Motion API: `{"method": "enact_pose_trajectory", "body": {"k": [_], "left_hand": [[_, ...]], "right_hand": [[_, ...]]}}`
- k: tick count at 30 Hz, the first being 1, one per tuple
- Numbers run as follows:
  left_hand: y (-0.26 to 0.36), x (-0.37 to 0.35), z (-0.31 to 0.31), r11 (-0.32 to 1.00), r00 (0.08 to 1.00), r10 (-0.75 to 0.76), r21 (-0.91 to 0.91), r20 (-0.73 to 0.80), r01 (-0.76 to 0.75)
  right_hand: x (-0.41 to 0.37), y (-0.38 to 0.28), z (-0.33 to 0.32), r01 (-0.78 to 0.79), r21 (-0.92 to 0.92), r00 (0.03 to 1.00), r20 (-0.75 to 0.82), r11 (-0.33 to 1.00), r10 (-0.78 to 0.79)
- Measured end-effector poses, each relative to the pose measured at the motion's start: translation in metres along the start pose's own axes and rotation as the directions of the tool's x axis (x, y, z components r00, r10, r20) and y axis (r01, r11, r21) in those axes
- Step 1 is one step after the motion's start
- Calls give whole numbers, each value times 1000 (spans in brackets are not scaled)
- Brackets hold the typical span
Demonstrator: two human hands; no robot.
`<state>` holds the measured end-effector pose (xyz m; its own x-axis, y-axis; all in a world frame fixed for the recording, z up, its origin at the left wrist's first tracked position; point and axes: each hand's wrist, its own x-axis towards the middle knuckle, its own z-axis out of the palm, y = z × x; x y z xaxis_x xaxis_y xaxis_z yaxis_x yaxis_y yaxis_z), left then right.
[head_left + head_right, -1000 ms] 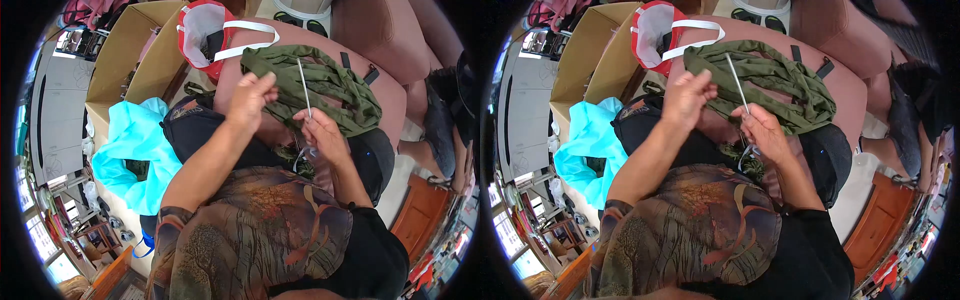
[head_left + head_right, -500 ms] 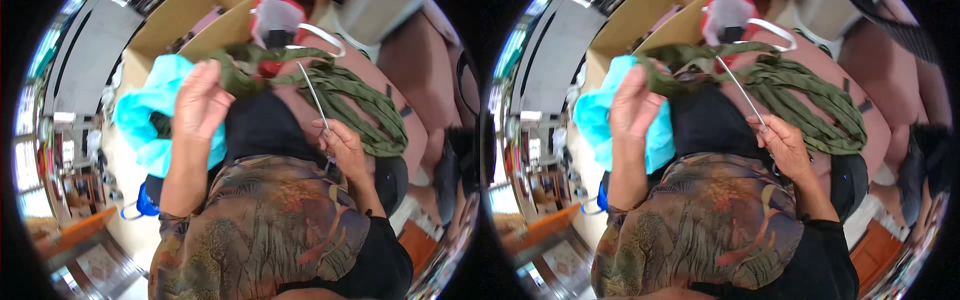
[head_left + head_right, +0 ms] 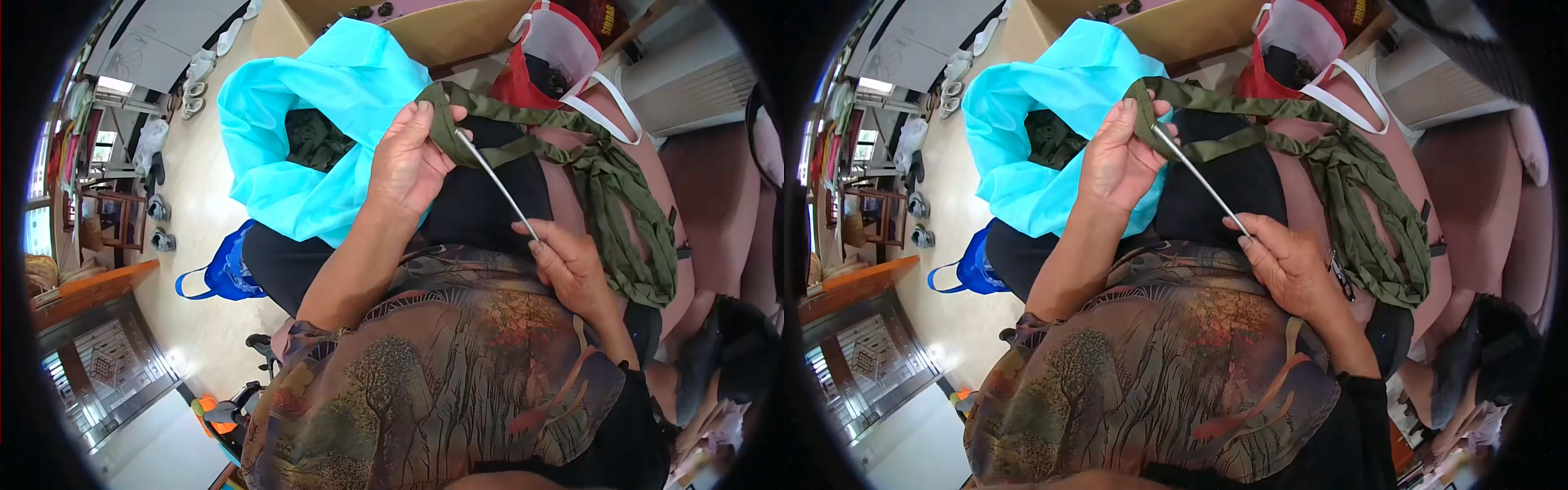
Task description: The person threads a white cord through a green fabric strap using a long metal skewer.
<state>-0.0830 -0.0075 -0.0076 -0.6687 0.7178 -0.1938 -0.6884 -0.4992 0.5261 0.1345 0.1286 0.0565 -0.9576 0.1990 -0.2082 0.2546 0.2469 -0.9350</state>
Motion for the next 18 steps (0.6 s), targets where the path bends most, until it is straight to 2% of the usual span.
{"method": "enact_pose_trajectory", "body": {"k": [2,3,6,12,15,18], "left_hand": [[2,2,-2,1000,1000,7,12,-18,-7],[2,3,-2,1000,1000,12,19,-27,-11],[4,3,0,999,999,21,32,-50,-20],[5,2,0,999,999,30,12,-22,-30],[4,0,0,999,1000,26,-20,11,-26],[3,-2,5,998,999,35,43,24,-36]], "right_hand": [[5,2,5,71,-86,997,3,994,-71],[6,-2,5,14,-81,1000,14,997,-13],[10,-3,6,-34,-119,999,-7,992,33],[18,8,12,83,-219,993,-61,972,-98],[19,5,12,42,-241,994,-92,970,-65],[18,3,10,-47,-224,995,-93,973,26]]}}
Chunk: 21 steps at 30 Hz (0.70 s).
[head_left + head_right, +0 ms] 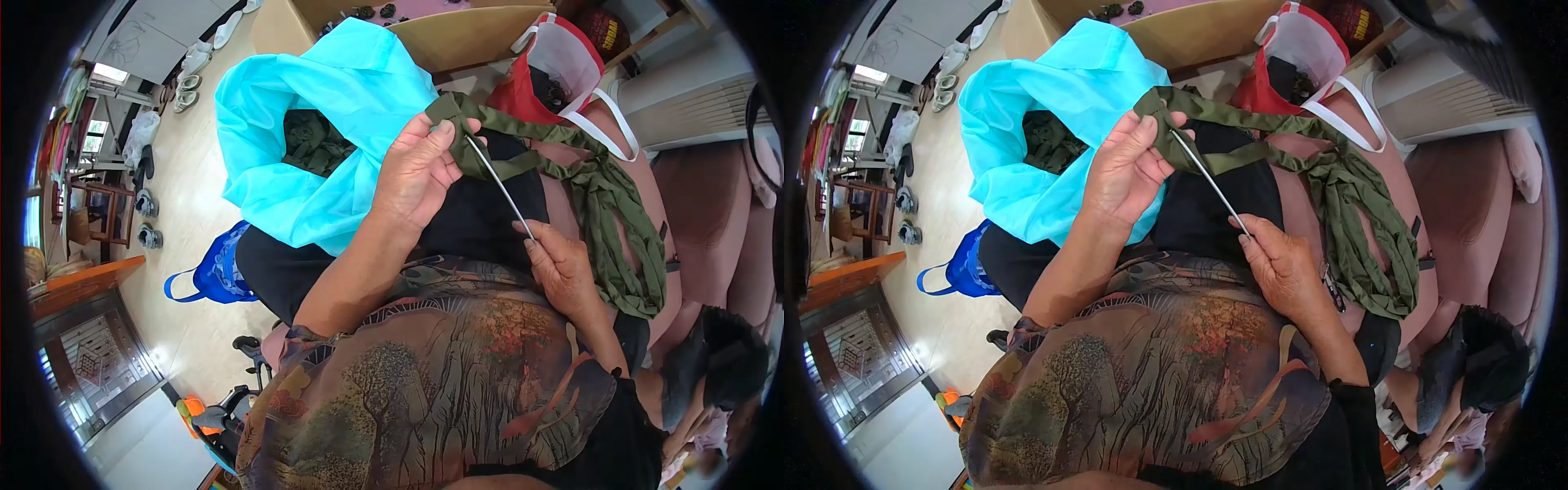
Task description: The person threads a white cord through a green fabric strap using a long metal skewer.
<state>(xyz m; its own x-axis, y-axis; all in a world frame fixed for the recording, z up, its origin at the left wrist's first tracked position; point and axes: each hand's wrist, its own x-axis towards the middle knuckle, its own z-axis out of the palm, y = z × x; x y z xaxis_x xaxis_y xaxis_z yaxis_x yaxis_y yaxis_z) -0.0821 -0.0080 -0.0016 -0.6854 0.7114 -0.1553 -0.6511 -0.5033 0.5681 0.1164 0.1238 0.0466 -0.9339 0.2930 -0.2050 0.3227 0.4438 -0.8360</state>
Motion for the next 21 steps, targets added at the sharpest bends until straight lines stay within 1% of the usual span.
{"method": "enact_pose_trajectory", "body": {"k": [6,9,11,13,15,17,19,21], "left_hand": [[-1,-1,2,1000,1000,-7,-11,2,7],[-3,-1,3,998,1000,-14,62,-6,14],[-6,-3,7,997,1000,-29,68,-2,29],[-9,-3,8,997,999,-38,73,13,37],[-13,-4,7,996,998,-47,77,40,44],[-18,-5,11,992,999,-41,120,22,38],[-26,-6,15,985,999,-47,167,25,43],[-36,-8,19,973,997,-68,223,45,56]], "right_hand": [[-1,6,2,49,11,997,-53,999,-48],[-1,8,2,18,-16,1000,-23,1000,-18],[0,10,5,76,31,996,-43,997,-75],[1,9,5,84,29,995,-47,996,-83],[1,6,2,37,-17,999,-37,999,-38],[1,7,4,44,23,997,-61,999,-43],[1,5,4,6,80,998,-65,997,-1],[1,2,3,-79,157,995,-44,984,87]]}}
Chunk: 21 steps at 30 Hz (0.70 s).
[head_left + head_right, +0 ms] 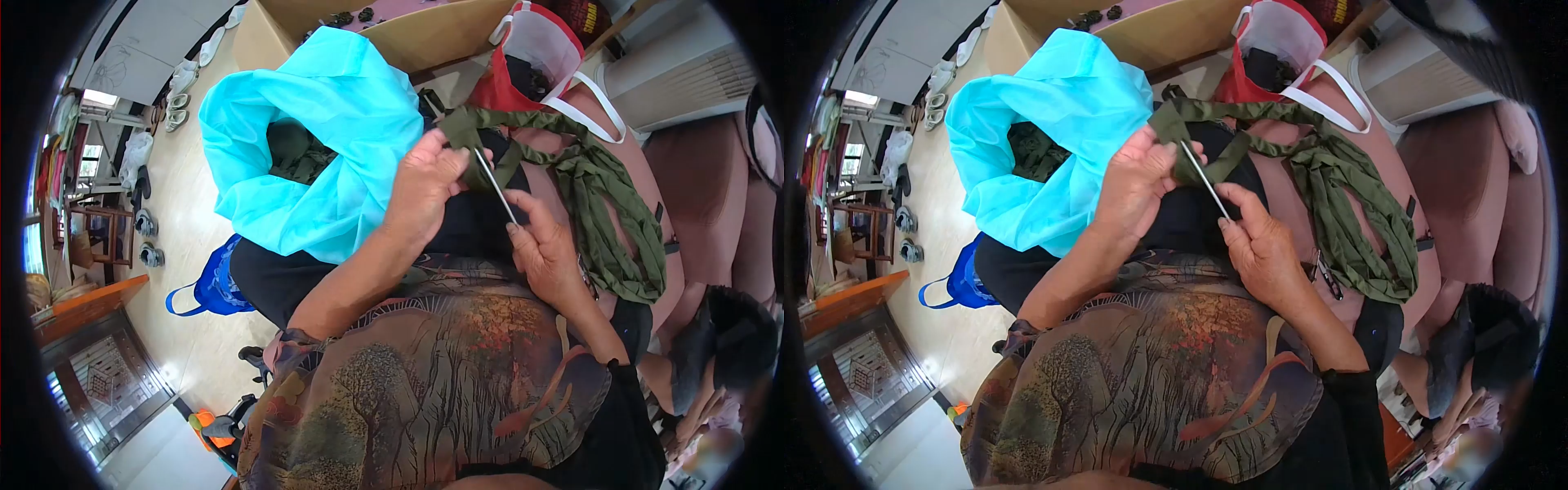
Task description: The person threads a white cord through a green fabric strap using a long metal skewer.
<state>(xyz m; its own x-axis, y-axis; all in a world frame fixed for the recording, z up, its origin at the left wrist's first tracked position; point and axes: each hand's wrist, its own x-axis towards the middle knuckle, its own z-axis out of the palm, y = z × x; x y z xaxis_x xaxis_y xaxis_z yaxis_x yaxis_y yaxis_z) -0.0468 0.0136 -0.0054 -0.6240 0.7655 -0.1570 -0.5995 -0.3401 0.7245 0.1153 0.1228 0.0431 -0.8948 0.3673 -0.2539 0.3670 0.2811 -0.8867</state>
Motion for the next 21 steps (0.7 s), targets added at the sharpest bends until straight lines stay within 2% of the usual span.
{"method": "enact_pose_trajectory", "body": {"k": [3,4,6,8,11,13,15,18,21], "left_hand": [[-16,-10,15,946,995,-54,322,81,25],[-34,-10,17,936,988,-114,344,101,72],[-49,-17,23,907,957,-225,398,181,137],[-49,-14,19,828,880,-395,517,263,217],[-33,-10,28,900,908,-364,332,209,284],[-34,5,25,941,919,-338,51,202,335],[-33,13,29,951,950,-308,18,53,307],[-33,23,18,963,962,-269,45,42,267],[-23,32,15,987,988,-151,-57,-38,149]], "right_hand": [[3,7,2,-11,63,987,-157,998,21],[6,17,2,0,72,980,-197,997,14],[8,20,-5,-56,188,972,-215,981,96],[3,19,-11,-105,351,962,-201,931,184],[-11,32,-18,-85,344,973,-173,935,152],[-19,34,-16,-87,335,985,-112,938,131],[-24,33,-16,-65,311,993,-69,948,91],[-28,36,-18,-20,268,997,-63,963,38],[-33,50,-25,-17,208,998,-55,978,29]]}}
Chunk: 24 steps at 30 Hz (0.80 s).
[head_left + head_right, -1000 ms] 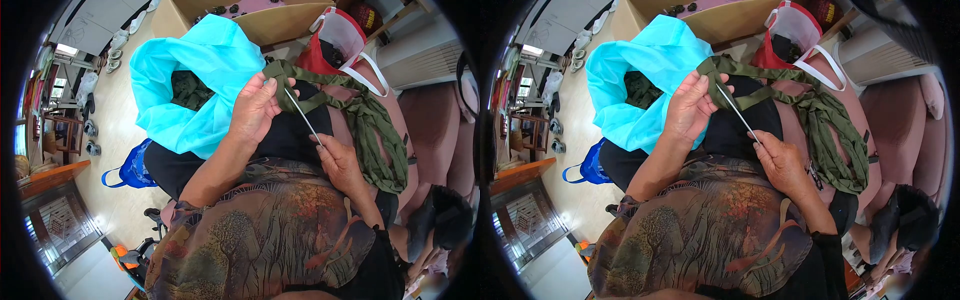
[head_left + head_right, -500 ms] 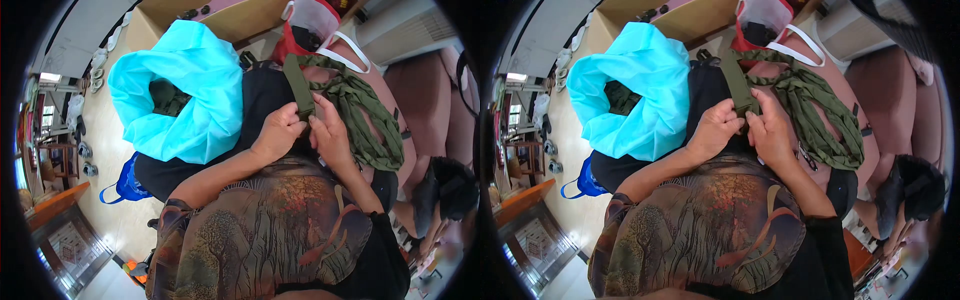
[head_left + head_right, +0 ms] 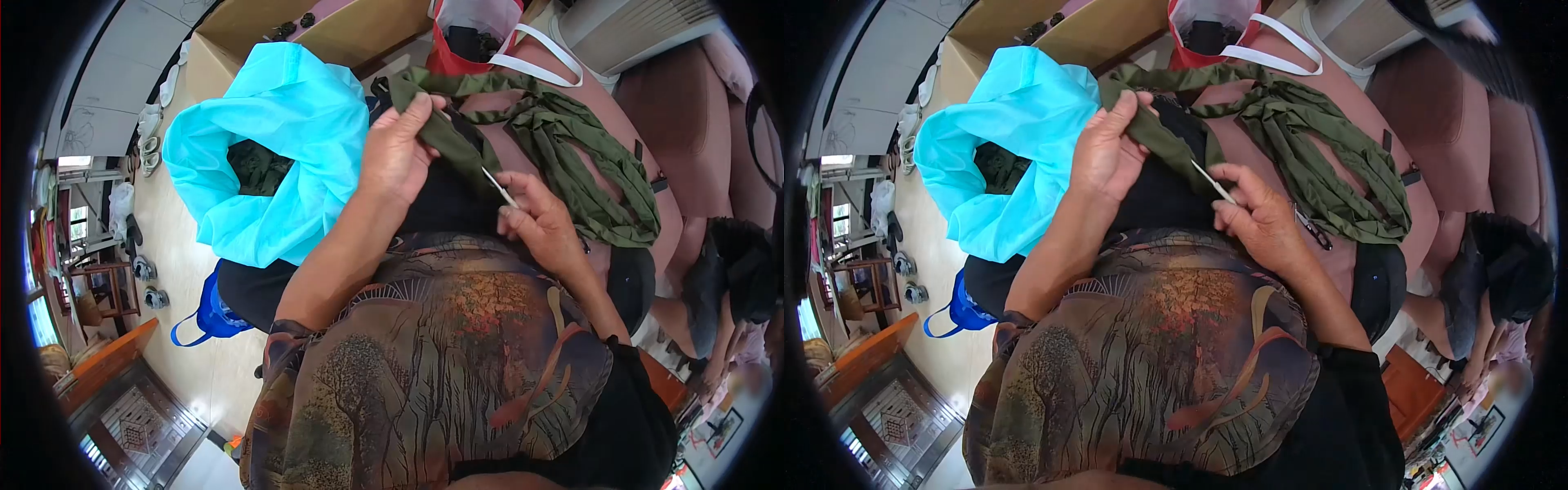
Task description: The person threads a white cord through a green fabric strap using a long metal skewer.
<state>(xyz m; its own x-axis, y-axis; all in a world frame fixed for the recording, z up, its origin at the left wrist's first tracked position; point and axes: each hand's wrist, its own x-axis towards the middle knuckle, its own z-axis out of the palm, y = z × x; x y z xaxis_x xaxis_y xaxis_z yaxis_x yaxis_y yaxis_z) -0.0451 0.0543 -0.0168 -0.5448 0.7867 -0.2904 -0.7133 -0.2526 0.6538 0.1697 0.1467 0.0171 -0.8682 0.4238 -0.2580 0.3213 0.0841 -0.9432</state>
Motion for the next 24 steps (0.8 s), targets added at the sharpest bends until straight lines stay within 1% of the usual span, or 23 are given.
{"method": "enact_pose_trajectory", "body": {"k": [1,3,4,5,6,8,9,11,12,14,15,16,18,21,22,24], "left_hand": [[5,-1,3,1000,1000,5,-10,-11,-5],[0,-7,18,997,999,-26,66,-44,29],[-6,-12,25,993,997,-43,104,-61,49],[-15,-17,24,956,990,-137,267,34,123],[-30,-26,26,927,972,-193,350,131,137],[-43,-39,28,886,915,-343,396,211,241],[-41,-37,28,859,912,-355,457,205,231],[-32,-34,23,794,906,-379,569,186,216],[-27,-31,21,870,922,-343,432,181,239],[-15,-19,18,959,950,-272,128,150,254],[-12,-9,12,970,959,-238,88,152,227],[-8,-3,10,974,967,-225,44,123,221],[-12,5,11,983,984,-179,50,-8,179],[-23,8,12,982,989,-143,124,28,139],[-28,5,16,956,981,-188,238,44,173],[-42,-13,28,861,956,-286,454,62,228]], "right_hand": [[-1,-1,1,-10,9,1000,-24,1000,11],[-4,-7,4,-29,28,997,-75,999,31],[-3,-9,7,-14,29,996,-85,999,17],[0,-11,10,1,29,995,-98,1000,2],[0,-12,10,16,29,994,-110,999,-12],[0,3,13,50,116,993,-115,992,-36],[1,7,13,67,159,992,-117,985,-49],[-6,3,1,-17,140,998,-52,990,24],[-11,0,-5,-59,130,998,-20,990,62],[-19,-4,-14,-67,120,998,25,991,65],[-23,-5,-17,-70,112,997,49,991,65],[-26,-4,-18,-74,115,996,63,991,67],[-29,-2,-18,-80,117,993,92,990,69],[-29,-8,-14,-109,154,994,36,982,105],[-27,-7,-12,-79,156,997,8,985,79],[-20,-5,-8,-23,156,998,-51,988,31]]}}
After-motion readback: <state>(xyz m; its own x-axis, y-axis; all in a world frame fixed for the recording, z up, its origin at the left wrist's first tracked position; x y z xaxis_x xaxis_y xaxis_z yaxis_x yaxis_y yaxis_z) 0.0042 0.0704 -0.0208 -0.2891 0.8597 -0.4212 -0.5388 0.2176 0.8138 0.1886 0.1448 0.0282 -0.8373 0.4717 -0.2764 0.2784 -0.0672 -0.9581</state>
